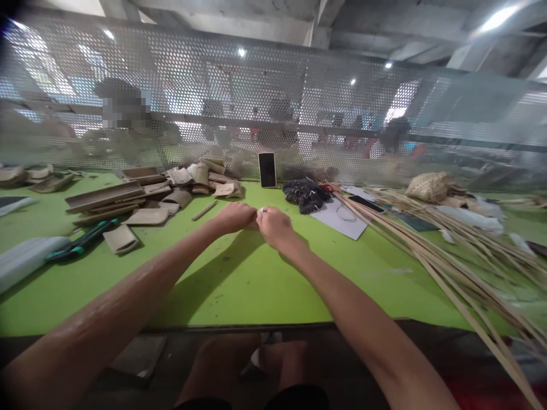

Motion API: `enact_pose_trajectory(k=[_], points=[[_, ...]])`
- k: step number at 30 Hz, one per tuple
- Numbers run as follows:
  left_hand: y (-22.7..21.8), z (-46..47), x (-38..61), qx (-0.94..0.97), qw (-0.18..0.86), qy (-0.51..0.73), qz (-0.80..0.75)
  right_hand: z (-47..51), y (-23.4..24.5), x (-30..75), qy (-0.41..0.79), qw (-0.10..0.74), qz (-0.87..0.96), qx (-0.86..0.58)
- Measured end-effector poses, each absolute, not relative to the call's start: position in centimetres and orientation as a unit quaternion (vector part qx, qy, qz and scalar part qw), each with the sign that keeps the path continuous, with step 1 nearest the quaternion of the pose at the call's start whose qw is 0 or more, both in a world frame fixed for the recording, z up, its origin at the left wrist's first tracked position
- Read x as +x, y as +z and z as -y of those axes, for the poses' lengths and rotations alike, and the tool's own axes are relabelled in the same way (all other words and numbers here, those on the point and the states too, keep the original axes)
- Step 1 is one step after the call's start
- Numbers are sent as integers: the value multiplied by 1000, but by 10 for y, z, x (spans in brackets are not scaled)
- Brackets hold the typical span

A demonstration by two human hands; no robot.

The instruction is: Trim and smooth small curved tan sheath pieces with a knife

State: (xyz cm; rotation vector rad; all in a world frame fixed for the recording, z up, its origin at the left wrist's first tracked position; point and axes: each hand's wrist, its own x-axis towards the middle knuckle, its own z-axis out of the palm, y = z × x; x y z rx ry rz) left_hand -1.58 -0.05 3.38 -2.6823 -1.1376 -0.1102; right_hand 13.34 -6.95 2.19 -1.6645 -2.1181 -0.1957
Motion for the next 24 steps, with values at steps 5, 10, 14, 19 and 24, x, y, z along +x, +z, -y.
enact_pose_trajectory(k=[5,10,14,19,24], points=[[37,-5,-14,-920,97,-29,378,73,26,128,-106,197,765,-604],[36,-4,-13,-916,114,-43,381,68,30,125,-74,199,735,-644],[33,-2,-13,-913,122,-47,386,60,33,126,-66,196,723,-659],[29,4,-15,-914,126,-60,380,40,24,136,6,206,714,-669],[29,6,-17,-912,129,-55,386,40,17,140,7,216,731,-647]])
